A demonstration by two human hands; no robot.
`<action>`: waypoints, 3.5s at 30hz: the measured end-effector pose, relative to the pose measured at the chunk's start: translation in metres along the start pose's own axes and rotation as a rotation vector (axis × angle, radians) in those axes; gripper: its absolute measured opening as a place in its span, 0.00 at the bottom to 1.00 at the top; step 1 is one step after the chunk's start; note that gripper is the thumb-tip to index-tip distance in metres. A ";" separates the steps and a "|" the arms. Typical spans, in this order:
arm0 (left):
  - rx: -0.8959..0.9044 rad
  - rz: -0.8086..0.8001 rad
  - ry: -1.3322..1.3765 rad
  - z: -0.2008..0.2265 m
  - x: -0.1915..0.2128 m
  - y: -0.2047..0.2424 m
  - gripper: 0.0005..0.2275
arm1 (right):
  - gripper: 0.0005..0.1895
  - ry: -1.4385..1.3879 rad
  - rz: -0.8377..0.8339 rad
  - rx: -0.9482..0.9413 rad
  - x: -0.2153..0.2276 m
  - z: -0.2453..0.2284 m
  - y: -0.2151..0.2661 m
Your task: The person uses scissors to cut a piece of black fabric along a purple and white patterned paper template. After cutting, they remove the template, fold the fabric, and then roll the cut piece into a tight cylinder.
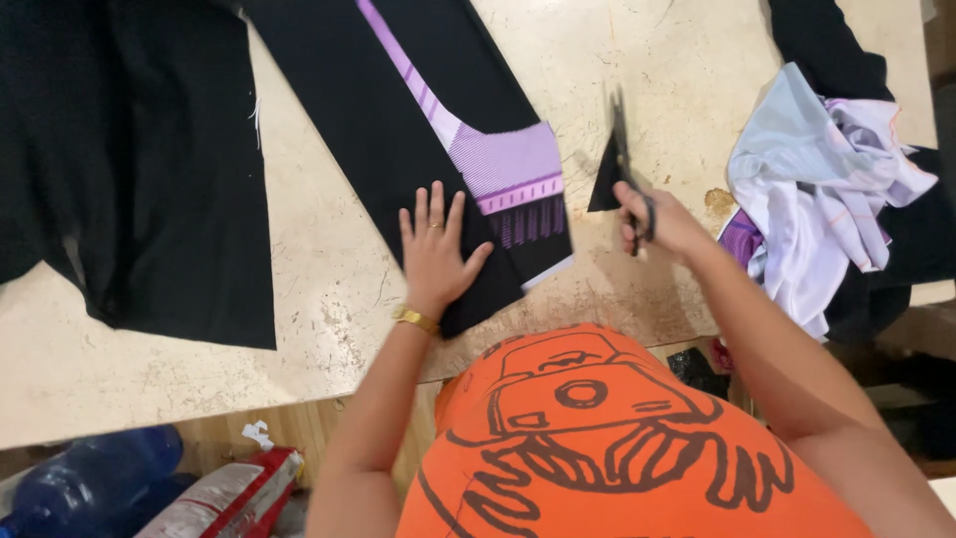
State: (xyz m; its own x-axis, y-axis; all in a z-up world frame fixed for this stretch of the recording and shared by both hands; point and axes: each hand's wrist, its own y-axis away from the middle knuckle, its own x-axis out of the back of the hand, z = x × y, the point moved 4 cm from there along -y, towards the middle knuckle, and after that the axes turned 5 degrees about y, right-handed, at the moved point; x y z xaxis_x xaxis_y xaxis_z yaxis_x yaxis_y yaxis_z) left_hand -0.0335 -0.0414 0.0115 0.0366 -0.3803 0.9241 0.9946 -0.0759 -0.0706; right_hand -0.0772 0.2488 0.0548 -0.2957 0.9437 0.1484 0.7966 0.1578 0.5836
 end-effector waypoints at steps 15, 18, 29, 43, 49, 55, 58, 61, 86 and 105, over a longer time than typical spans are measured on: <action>0.252 0.149 -0.045 -0.077 0.030 0.031 0.40 | 0.24 0.918 -0.650 -0.040 0.023 -0.036 -0.063; 0.269 0.159 -0.028 -0.079 0.026 0.032 0.40 | 0.20 0.848 -0.686 -0.045 0.015 -0.043 -0.080; 0.283 0.155 -0.013 -0.078 0.025 0.031 0.40 | 0.19 0.870 -0.686 -0.037 -0.003 -0.053 -0.091; 0.274 0.161 -0.011 -0.079 0.023 0.031 0.40 | 0.18 0.871 -0.637 -0.026 -0.006 -0.059 -0.070; 0.272 0.167 -0.010 -0.080 0.022 0.032 0.40 | 0.21 0.927 -0.658 -0.039 -0.016 -0.058 -0.062; 0.260 0.190 0.000 -0.080 0.022 0.031 0.39 | 0.27 0.941 -0.659 0.009 -0.037 -0.061 -0.062; 0.259 0.192 0.001 -0.080 0.021 0.031 0.40 | 0.27 0.909 -0.646 0.016 -0.042 -0.056 -0.064; 0.262 0.188 0.005 -0.080 0.023 0.031 0.40 | 0.25 0.848 -0.618 0.005 -0.044 -0.051 -0.062; 0.269 0.168 -0.013 -0.075 0.029 0.031 0.39 | 0.21 0.444 -0.477 -0.072 -0.090 -0.036 -0.042; 0.315 0.154 -0.063 -0.059 0.024 0.040 0.41 | 0.27 0.180 -0.358 -0.109 -0.124 0.005 -0.052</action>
State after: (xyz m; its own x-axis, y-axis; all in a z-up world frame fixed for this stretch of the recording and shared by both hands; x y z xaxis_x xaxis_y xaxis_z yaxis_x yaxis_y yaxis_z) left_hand 0.0015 -0.1080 0.0090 0.1847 -0.3072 0.9335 0.9577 0.2694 -0.1008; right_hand -0.0790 0.1249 0.0021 -0.6390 0.7674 0.0525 0.5692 0.4259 0.7033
